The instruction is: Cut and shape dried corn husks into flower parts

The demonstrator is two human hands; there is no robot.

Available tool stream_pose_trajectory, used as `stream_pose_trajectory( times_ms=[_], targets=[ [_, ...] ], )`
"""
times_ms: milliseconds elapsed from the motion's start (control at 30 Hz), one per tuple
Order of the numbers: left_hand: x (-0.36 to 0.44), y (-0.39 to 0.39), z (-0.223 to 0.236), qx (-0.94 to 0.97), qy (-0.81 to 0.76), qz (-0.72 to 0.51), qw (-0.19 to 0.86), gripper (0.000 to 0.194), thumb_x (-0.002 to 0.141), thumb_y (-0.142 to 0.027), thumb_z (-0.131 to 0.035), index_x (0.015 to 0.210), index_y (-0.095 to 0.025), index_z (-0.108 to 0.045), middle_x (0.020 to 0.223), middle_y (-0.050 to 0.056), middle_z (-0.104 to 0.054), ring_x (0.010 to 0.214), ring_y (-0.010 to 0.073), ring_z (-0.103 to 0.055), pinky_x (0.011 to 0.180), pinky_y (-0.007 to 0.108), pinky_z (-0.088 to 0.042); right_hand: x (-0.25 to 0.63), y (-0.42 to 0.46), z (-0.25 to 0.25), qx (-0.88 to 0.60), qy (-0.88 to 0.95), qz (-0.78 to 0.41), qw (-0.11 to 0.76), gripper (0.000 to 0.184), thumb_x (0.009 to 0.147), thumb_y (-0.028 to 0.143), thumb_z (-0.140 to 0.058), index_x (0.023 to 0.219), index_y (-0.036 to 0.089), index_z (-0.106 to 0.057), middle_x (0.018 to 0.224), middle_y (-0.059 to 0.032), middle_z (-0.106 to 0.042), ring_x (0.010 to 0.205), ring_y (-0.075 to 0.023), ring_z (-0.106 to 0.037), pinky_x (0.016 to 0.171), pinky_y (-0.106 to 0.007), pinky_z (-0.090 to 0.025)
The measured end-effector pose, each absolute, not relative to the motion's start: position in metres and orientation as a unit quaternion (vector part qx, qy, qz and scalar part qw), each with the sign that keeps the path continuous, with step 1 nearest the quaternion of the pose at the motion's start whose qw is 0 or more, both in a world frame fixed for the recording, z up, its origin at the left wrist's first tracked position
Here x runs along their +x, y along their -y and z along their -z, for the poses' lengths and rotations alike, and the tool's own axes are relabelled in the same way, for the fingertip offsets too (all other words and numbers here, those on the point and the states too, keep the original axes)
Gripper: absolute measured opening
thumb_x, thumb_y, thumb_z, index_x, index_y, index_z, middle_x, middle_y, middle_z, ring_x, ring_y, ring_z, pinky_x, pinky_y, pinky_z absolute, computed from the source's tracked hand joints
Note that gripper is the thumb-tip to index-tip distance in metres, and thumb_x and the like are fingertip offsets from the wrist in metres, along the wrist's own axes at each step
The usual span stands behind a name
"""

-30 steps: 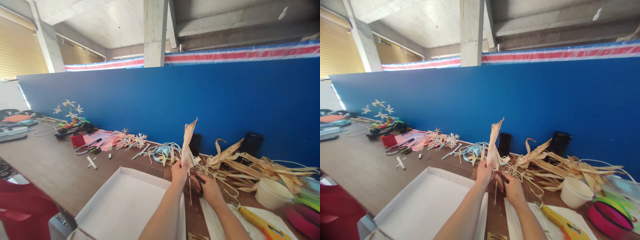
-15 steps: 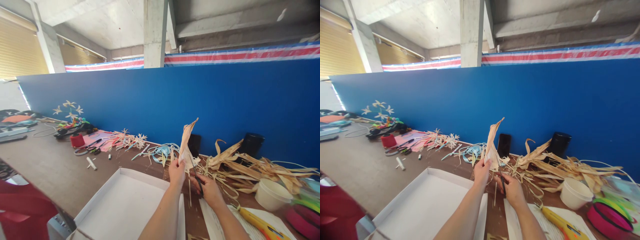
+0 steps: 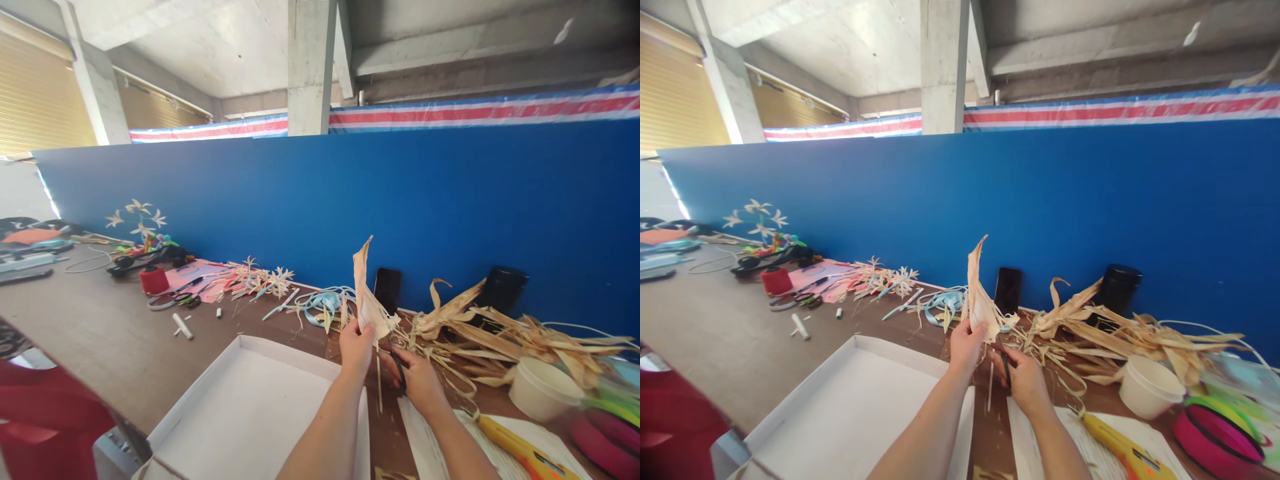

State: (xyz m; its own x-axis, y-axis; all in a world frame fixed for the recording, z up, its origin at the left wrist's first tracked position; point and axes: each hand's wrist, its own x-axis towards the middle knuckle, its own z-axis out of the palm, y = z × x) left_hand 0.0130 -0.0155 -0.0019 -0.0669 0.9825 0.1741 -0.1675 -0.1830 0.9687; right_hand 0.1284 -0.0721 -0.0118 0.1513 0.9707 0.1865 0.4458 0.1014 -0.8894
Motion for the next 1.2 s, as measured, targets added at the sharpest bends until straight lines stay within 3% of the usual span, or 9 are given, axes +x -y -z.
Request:
stream_pose_trajectory(
  times_ms=[700,1000,1200],
  targets=[
    [0.0158,0.0201,-0.0017,0.492,-0.441,-0.589,0.466,0.020,0.066,-0.029,-0.057,0.073,-0.013,-0.066,0.064,0.002,-0.063,0.062,0.0149,-0.054,0.059,0.023,-0.039,0.1251,0.0753,0.0058,-0.610,0.564,-0.305,0.465,0.043,0.068,0.040,-0.056,0.102,0.016,-0.067,0.041,0.0046,-0.049,0.041,-0.0136,-0.045,0.043,-0.025,-0.034],
    [0.0169,0.0218,0.0000,0.512,-0.420,-0.582,0.471,0.021,0.068,-0.028,-0.055,0.078,-0.013,-0.066,0.072,0.004,-0.066,0.068,0.0166,-0.057,0.063,0.024,-0.041,0.1251,0.0768,0.0028,-0.611,0.579,-0.280,0.461,0.028,0.071,0.040,-0.055,0.082,0.018,-0.070,0.039,0.0044,-0.047,0.041,-0.0128,-0.044,0.044,-0.024,-0.035],
    [0.0176,0.0237,0.0006,0.522,-0.427,-0.579,0.459,0.021,0.069,-0.030,-0.055,0.076,-0.013,-0.065,0.070,0.004,-0.065,0.067,0.0166,-0.057,0.062,0.024,-0.041,0.1247,0.0764,0.0029,-0.618,0.577,-0.268,0.462,0.035,0.073,0.043,-0.052,0.092,0.018,-0.069,0.040,0.0044,-0.047,0.042,-0.0140,-0.045,0.044,-0.025,-0.035]
  ],
)
